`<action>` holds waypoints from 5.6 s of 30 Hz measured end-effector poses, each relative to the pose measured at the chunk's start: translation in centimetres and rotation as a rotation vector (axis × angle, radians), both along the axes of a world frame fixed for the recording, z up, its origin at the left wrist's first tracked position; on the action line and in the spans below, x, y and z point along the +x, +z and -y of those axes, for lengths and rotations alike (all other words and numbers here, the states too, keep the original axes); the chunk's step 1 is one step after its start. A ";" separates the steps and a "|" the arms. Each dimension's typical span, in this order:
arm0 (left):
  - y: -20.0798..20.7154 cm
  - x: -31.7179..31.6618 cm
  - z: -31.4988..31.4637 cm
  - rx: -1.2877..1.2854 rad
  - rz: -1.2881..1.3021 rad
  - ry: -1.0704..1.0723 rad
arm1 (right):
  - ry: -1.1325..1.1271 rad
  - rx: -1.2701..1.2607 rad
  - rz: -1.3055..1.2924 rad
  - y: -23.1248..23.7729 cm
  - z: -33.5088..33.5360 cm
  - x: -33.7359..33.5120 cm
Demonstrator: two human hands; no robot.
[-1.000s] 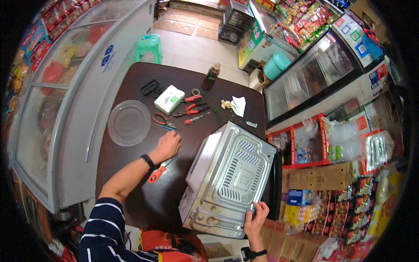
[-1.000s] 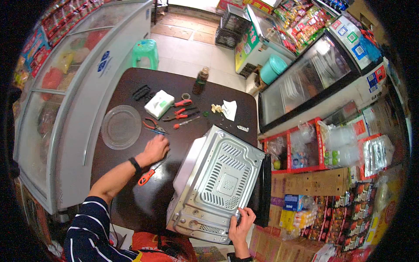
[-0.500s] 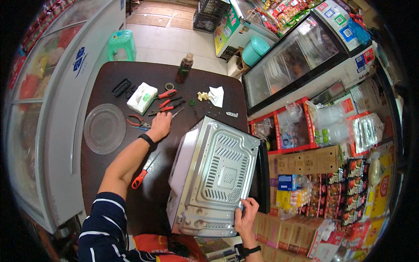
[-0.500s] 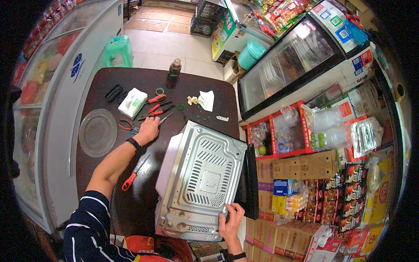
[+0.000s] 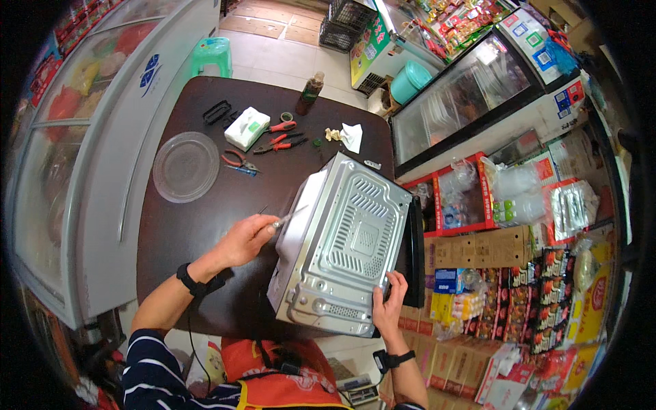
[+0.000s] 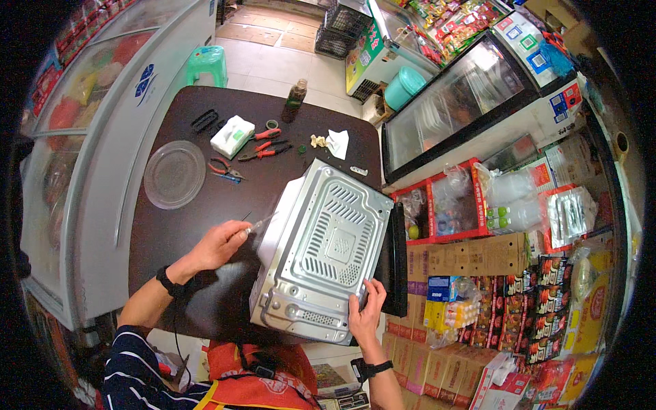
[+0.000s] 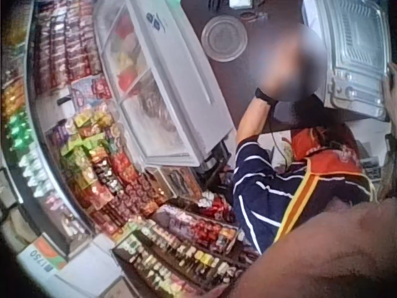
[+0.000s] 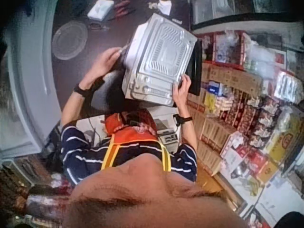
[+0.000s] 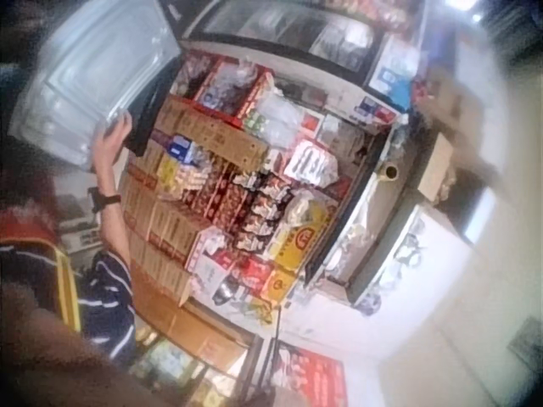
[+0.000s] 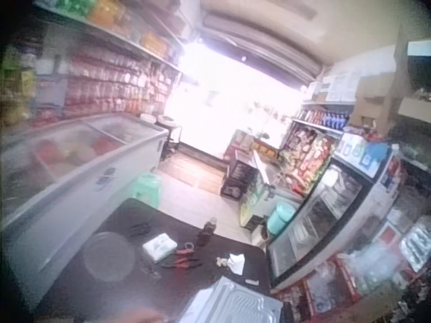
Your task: The person uses an orange screwdriver to remove screws from the back panel of a microwave oven. They rotate the appliance to access different screw locations and place the removed screws on the table.
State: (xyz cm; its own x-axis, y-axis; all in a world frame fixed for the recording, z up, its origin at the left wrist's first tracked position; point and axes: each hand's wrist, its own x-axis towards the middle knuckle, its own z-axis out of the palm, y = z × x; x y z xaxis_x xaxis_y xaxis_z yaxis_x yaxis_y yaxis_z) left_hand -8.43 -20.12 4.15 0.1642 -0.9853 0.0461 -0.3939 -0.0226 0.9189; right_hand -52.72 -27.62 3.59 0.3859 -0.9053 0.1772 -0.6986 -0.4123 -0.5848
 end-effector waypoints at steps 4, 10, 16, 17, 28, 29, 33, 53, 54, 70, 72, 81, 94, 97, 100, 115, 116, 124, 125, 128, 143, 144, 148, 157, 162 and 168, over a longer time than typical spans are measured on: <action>1.2 -3.3 -5.7 0.231 -0.041 -0.101 | -0.019 0.062 0.087 -0.5 0.1 -0.6; -2.0 -8.9 -12.1 0.125 0.090 0.202 | 0.023 0.171 0.140 -1.1 0.6 -1.7; -7.0 -9.8 -13.0 0.053 0.142 0.173 | 0.046 0.129 0.137 -1.4 0.6 -1.8; -7.5 -9.8 -12.7 0.019 0.096 0.176 | 0.037 0.114 0.129 -1.4 0.5 -1.7; -10.9 -8.4 -8.0 -0.101 -0.047 0.052 | -0.082 0.160 0.135 -2.1 0.3 -1.4; -10.7 -8.4 -7.4 -0.076 -0.074 0.045 | -0.063 0.136 0.111 -2.1 0.4 -1.4; -9.0 -8.7 -4.6 -0.178 -0.239 0.031 | -0.064 0.106 0.063 -1.9 0.2 -1.3; -8.9 -4.2 -6.9 -0.290 0.326 0.037 | -0.112 0.148 0.100 -1.7 -0.2 -0.7; -9.0 -4.0 -6.7 -0.303 0.378 0.035 | -0.107 0.145 0.107 -1.7 -0.2 -0.6; -7.5 -5.1 -6.2 -0.101 0.138 -0.021 | -0.150 0.165 0.140 -2.0 -0.2 -0.8; -7.0 -4.2 -6.9 -0.076 0.184 -0.101 | -0.139 0.161 0.108 -2.0 -0.3 -1.0; 0.9 -3.7 -7.0 -0.078 0.460 -0.398 | -0.142 0.155 0.086 -1.7 -0.3 -0.8; 7.8 -10.1 -3.5 0.247 0.859 -0.639 | -0.088 0.162 0.155 -0.8 -0.5 -0.7; 9.3 -11.1 -2.4 0.256 0.913 -0.687 | -0.076 0.148 0.168 -0.9 -0.3 -0.8; 10.0 -11.9 -2.0 0.263 0.950 -0.701 | -0.058 0.118 0.180 -1.3 -0.4 -1.0; 9.8 -15.6 -4.0 0.406 1.003 -0.598 | -0.038 0.026 0.246 -2.3 0.1 -1.4; 9.6 -15.1 -4.1 0.391 0.933 -0.605 | -0.027 0.037 0.272 -2.4 0.0 -1.4; 10.6 -14.9 -1.4 0.466 0.881 -0.764 | 0.016 0.030 0.308 -2.8 0.4 -1.6; 11.0 -15.2 -1.0 0.462 0.912 -0.811 | 0.024 0.029 0.309 -2.7 0.4 -1.7; 11.6 -15.7 -0.5 0.475 0.863 -0.801 | 0.020 0.065 0.339 -2.7 0.2 -1.8; 8.0 -14.1 -4.1 0.401 0.419 -0.416 | 0.008 0.043 0.318 -3.8 0.5 -2.2; 7.9 -14.1 -4.2 0.374 0.421 -0.420 | 0.012 0.032 0.317 -3.9 0.6 -2.3; 8.0 -14.2 -4.7 0.247 0.408 -0.386 | 0.019 0.059 0.311 -4.2 0.8 -2.5; 9.6 -13.9 -3.1 0.436 0.501 -0.523 | 0.012 0.254 0.436 -2.6 0.5 -2.1; 12.8 -11.3 -3.7 0.218 0.573 -0.461 | 0.024 0.266 0.407 -2.1 0.5 -2.3; 1.3 -1.7 -2.8 0.263 0.439 0.082 | 0.024 0.263 0.411 -2.1 0.5 -2.3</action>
State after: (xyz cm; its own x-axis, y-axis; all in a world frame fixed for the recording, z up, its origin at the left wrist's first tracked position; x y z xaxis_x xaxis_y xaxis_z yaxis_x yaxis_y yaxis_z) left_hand -10.10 -17.31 5.42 0.2623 -0.9576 -0.1195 -0.7284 -0.2777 0.6264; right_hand -55.04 -28.14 1.48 0.3537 -0.9314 0.0860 -0.3804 -0.2272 -0.8965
